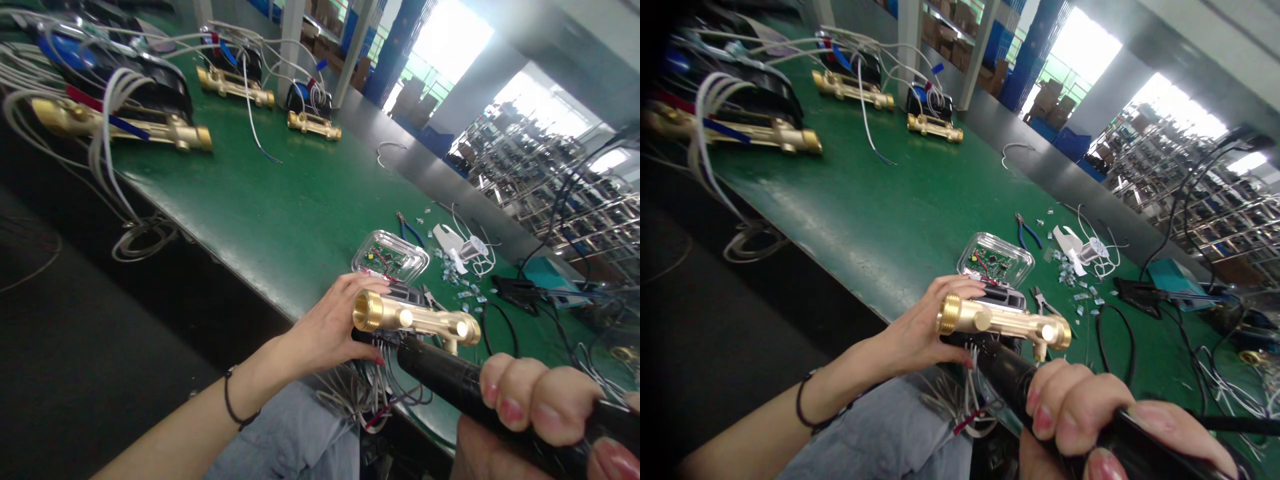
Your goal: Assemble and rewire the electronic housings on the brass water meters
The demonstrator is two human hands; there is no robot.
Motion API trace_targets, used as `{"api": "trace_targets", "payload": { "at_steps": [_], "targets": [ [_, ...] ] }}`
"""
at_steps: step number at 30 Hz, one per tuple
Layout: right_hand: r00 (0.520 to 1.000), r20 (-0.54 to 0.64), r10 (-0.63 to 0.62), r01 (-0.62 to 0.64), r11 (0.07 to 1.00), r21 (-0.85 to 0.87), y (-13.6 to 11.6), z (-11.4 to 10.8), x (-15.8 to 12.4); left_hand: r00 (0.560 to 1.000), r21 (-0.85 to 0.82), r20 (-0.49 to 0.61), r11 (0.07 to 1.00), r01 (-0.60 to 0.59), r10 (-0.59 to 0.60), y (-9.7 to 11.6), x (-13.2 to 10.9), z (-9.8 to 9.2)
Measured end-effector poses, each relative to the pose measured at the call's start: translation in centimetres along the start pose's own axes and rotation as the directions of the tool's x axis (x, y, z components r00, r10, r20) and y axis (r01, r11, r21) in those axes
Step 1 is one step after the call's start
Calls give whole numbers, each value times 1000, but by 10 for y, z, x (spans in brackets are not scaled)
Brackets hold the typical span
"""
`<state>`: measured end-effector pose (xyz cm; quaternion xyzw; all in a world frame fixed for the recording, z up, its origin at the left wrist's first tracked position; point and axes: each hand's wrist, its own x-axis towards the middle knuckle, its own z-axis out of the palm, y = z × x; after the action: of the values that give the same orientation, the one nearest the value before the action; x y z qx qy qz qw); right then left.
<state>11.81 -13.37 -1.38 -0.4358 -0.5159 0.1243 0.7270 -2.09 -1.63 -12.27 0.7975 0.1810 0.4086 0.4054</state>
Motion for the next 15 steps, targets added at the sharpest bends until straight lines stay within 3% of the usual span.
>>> {"api": "trace_targets", "payload": {
  "at_steps": [7,15],
  "targets": [
    [995,99,28,-23,999,-46,1,-17,0,1000,-3,-1,1000,-4,4,-1,0,0],
    [990,140,21,-12,998,-67,1,-13,-7,1000,0,-5,1000,-10,10,-1,0,0]
  ]
}}
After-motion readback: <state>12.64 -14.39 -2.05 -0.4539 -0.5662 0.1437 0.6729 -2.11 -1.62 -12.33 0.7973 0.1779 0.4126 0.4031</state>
